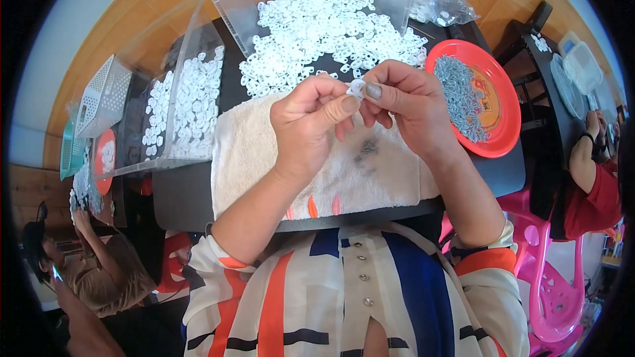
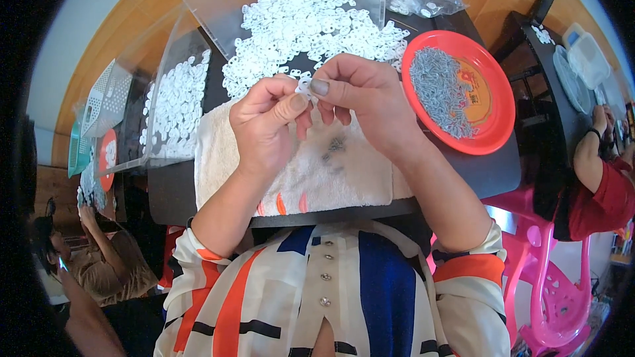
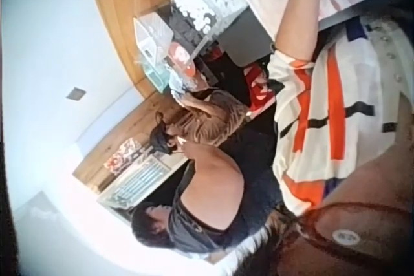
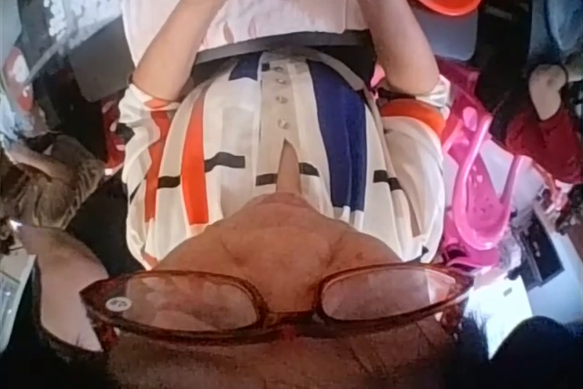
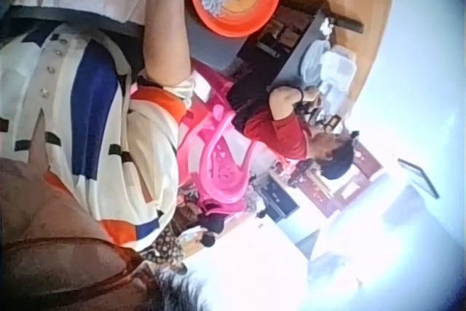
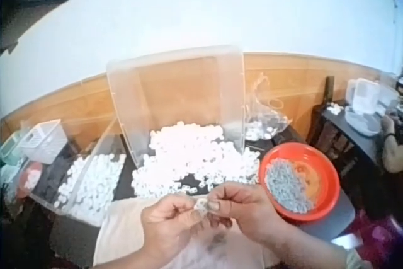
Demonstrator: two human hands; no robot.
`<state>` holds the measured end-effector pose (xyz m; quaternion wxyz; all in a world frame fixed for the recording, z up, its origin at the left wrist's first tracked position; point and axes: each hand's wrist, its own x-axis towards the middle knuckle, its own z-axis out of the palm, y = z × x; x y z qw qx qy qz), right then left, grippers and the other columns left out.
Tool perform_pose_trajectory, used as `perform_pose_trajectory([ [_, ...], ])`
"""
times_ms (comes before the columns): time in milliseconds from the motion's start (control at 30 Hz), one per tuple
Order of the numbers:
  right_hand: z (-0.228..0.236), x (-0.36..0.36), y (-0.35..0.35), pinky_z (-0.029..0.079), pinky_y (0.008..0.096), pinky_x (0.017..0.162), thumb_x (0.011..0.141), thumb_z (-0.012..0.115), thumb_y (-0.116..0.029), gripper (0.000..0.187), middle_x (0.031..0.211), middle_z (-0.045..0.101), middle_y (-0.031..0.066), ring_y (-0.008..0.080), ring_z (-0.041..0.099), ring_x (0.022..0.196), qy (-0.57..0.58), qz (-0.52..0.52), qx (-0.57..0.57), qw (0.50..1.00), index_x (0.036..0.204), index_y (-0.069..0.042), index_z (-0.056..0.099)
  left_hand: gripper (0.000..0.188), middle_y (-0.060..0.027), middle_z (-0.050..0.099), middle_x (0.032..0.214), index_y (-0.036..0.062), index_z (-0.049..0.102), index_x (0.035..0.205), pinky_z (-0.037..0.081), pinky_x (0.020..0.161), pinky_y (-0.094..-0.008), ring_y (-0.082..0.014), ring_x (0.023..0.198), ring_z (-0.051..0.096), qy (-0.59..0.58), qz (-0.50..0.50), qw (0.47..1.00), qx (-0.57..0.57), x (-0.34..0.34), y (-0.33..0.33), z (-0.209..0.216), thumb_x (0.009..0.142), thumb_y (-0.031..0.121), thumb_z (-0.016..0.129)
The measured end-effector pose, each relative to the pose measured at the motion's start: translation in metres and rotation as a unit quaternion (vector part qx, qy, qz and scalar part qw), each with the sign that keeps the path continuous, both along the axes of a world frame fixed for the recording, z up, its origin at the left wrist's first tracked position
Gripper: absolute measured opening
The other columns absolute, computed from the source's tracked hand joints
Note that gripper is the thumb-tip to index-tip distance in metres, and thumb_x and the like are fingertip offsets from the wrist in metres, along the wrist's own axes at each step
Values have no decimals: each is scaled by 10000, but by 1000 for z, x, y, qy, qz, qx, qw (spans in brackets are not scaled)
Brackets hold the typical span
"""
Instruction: Assembling small white plastic components by manually inserting tiny metal pins.
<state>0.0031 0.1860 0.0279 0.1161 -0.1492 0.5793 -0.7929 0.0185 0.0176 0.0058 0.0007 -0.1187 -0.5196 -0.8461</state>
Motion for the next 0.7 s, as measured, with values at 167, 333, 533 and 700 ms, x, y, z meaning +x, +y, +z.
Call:
perform_pose_trajectory([
  [167, 0, -1, -1, 359, 192, 489, 914, 608, -139, 151, 711, 596, 42, 96, 561, 607, 24, -20, 47, 998, 879, 7, 598, 71, -102, 613, 752, -29, 604, 883, 423, 481, -233, -130, 577, 559, 6, 26, 996, -85, 6, 0, 6, 873, 38, 625],
  [333, 1, 2, -4, 375, 195, 506, 919, 603, -151, 154, 715, 602, 35, 82, 556, 615, 29, -29, 84, 996, 895, 1, 604, 101, -29, 583, 667, -5, 611, 832, 372, 441, -191, -62, 520, 504, -4, 26, 997, -69, 5, -3, 7, 867, 77, 658],
  [533, 1, 2, -3, 382, 193, 511, 920, 598, -149, 149, 729, 605, 27, 76, 559, 627, 24, -28, 95, 995, 906, -1, 605, 87, -30, 594, 677, 1, 606, 837, 380, 445, -183, -59, 533, 522, -4, 6, 995, -96, 1, -6, 7, 849, 59, 671],
  [700, 1, -1, 3, 381, 191, 503, 917, 600, -148, 155, 725, 597, 26, 83, 569, 625, 28, -34, 57, 997, 905, 7, 605, 148, -43, 620, 722, -13, 626, 920, 402, 473, -173, -61, 571, 550, 1, 24, 999, -34, 2, 3, 11, 797, 4, 708],
])
